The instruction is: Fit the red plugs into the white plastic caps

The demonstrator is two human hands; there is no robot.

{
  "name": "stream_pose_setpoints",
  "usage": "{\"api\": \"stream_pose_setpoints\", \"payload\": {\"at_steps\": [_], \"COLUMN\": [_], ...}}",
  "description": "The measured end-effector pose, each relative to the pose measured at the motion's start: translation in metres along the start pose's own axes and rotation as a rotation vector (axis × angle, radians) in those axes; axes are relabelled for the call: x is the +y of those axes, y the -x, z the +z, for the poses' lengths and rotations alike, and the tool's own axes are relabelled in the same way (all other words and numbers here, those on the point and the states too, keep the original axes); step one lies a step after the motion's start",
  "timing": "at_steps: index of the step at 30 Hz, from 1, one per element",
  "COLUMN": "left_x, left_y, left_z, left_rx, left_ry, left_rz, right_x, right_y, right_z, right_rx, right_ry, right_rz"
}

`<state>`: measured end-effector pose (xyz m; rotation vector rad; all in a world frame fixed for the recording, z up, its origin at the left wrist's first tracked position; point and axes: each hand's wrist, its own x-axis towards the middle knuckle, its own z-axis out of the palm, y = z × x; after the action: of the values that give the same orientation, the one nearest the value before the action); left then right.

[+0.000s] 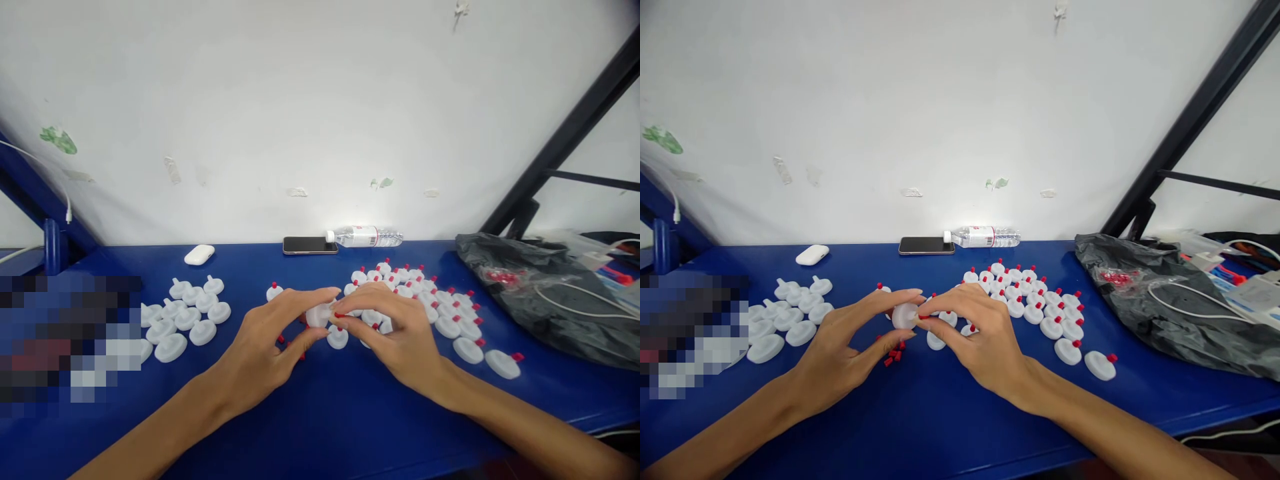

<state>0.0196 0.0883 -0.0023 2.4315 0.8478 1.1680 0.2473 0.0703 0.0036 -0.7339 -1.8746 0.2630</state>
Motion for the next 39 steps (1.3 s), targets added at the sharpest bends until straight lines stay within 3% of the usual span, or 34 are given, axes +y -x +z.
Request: {"api": "stream_pose_setpoints", "payload": {"at_steps": [5,9,13,16,19,39], "left_x": [0.005,0.01,0.018,0.022,0.023,0.025], "left_y": [-0.003,-0.005,-0.004,-0.005,-0.008,-0.006], "left_z": [0.001,0.001,0.001,0.002,0.002,0.004], "left_rx": [0.005,-0.064,-0.12,-0.158,-0.163,-0.13], "left_ry": [0.092,0.304,0.644,0.833,0.856,0.671], "left_rz": [-0.091,-0.252,-0.458,-0.536,-0.542,-0.439], "right_x": [0.0,0.0,-0.001,-0.002,-0.002,-0.006], "right_y": [0.001,0.001,0.002,0.003,0.005,0.006], "right_z": [0.001,0.0,0.0,0.0,0.001,0.004], "right_rx": [-0.054,-0.054,-0.011,-0.012,-0.025,-0.1], "right_ry": [-0.104,-0.094,0.035,0.195,0.242,0.225], "right_rz": [0.16,0.16,-0.043,-0.248,-0.324,-0.356]}}
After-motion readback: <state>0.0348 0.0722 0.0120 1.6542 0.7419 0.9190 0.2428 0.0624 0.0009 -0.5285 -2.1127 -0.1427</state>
